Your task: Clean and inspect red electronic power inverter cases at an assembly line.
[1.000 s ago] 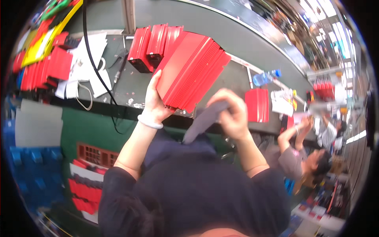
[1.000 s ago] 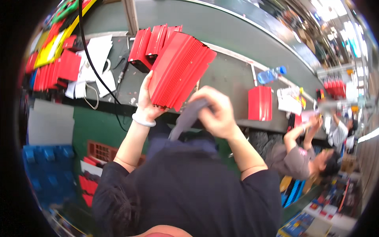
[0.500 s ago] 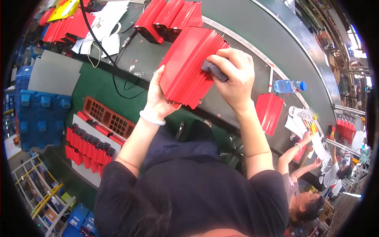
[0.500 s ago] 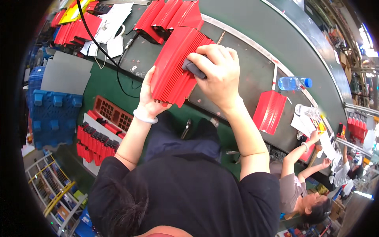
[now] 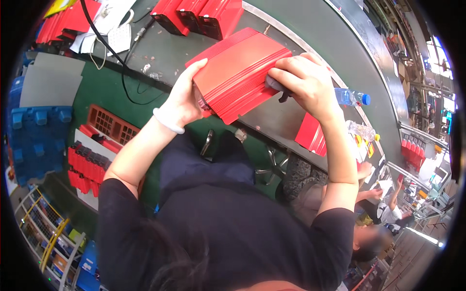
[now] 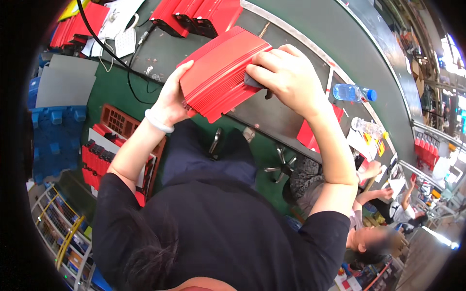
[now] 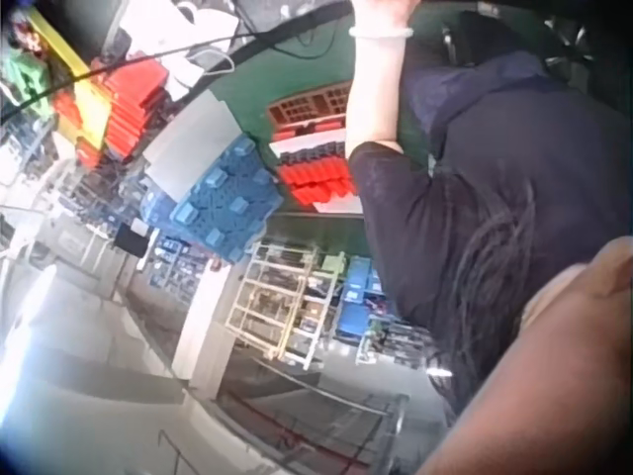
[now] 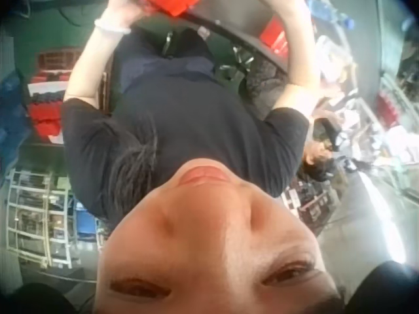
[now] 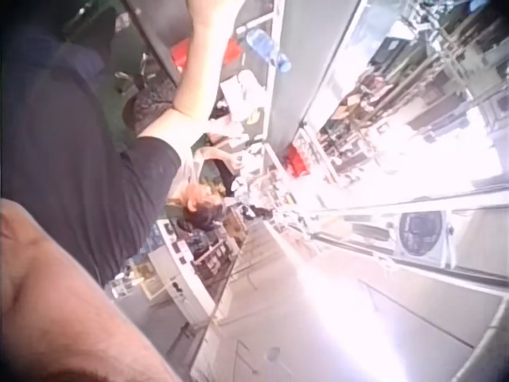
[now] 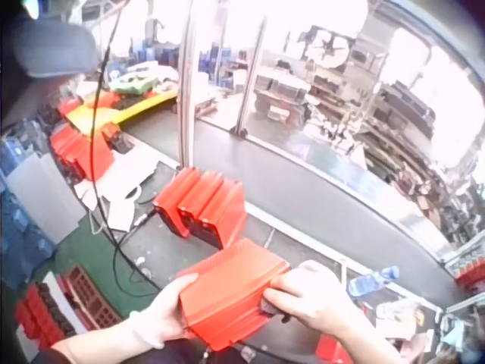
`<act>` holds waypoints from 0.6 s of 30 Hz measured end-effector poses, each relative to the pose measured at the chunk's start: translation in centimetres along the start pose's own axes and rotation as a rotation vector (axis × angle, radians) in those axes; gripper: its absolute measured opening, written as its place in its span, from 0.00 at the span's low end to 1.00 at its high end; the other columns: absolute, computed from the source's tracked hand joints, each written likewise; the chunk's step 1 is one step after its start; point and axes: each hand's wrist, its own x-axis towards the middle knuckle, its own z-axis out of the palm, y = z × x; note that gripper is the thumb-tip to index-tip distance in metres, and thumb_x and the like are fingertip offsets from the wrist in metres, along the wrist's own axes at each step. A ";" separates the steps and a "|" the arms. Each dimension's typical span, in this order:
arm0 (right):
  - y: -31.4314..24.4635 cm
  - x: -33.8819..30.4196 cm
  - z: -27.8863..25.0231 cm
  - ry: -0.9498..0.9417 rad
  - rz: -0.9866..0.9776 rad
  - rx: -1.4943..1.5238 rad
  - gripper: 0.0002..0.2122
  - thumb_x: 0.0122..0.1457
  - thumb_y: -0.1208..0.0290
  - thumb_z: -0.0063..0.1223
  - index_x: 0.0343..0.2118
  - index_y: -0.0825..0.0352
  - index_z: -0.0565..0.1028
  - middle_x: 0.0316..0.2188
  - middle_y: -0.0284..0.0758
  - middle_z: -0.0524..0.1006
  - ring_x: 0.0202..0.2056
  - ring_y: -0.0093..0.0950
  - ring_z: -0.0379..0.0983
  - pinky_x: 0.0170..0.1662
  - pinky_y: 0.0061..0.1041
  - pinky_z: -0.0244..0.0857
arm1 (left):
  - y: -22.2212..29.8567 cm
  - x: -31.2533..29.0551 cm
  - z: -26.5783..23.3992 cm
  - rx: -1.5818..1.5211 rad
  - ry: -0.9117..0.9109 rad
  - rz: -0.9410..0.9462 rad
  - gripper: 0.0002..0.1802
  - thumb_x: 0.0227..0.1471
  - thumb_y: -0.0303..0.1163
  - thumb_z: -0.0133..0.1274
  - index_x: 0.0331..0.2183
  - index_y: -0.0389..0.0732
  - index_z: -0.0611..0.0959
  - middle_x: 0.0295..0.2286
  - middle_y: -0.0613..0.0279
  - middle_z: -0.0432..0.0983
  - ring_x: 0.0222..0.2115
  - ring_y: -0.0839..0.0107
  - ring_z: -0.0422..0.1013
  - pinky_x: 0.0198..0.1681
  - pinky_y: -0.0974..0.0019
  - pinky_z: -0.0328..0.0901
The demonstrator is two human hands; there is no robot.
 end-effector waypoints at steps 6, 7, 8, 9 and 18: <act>0.3 -0.5 -0.6 -0.109 -0.027 0.074 0.13 0.39 0.75 0.58 0.32 0.63 0.76 0.32 0.30 0.76 0.30 0.29 0.73 0.36 0.26 0.66 | 0.2 0.6 0.0 0.023 -0.006 -0.072 0.22 0.53 0.45 0.51 0.45 0.40 0.75 0.40 0.60 0.77 0.40 0.64 0.74 0.46 0.58 0.69; 0.2 -0.6 -0.8 -0.121 -0.016 0.065 0.13 0.39 0.75 0.58 0.32 0.64 0.76 0.32 0.31 0.76 0.30 0.30 0.73 0.37 0.27 0.66 | 0.1 0.7 0.1 0.019 0.003 -0.075 0.22 0.53 0.44 0.52 0.45 0.40 0.75 0.40 0.60 0.77 0.40 0.64 0.74 0.46 0.58 0.69; 0.1 -0.7 -0.9 -0.132 -0.004 0.055 0.13 0.39 0.76 0.58 0.33 0.64 0.76 0.32 0.31 0.76 0.30 0.30 0.73 0.38 0.28 0.66 | 0.0 0.6 0.3 0.010 0.002 -0.077 0.22 0.53 0.44 0.52 0.45 0.40 0.75 0.40 0.60 0.77 0.40 0.64 0.74 0.46 0.58 0.69; 0.0 -0.8 -1.0 -0.138 -0.009 0.057 0.13 0.39 0.76 0.58 0.33 0.64 0.76 0.32 0.31 0.76 0.30 0.30 0.73 0.38 0.28 0.66 | 0.0 0.4 0.6 0.026 0.024 -0.063 0.22 0.52 0.44 0.53 0.44 0.40 0.75 0.40 0.60 0.77 0.40 0.64 0.74 0.46 0.58 0.69; -1.1 -1.2 -1.9 -0.220 -0.012 0.072 0.14 0.40 0.76 0.58 0.35 0.64 0.75 0.32 0.32 0.76 0.31 0.31 0.72 0.38 0.29 0.65 | -0.5 0.2 0.6 0.093 0.079 -0.109 0.22 0.51 0.45 0.54 0.43 0.40 0.76 0.39 0.61 0.77 0.39 0.67 0.74 0.45 0.59 0.70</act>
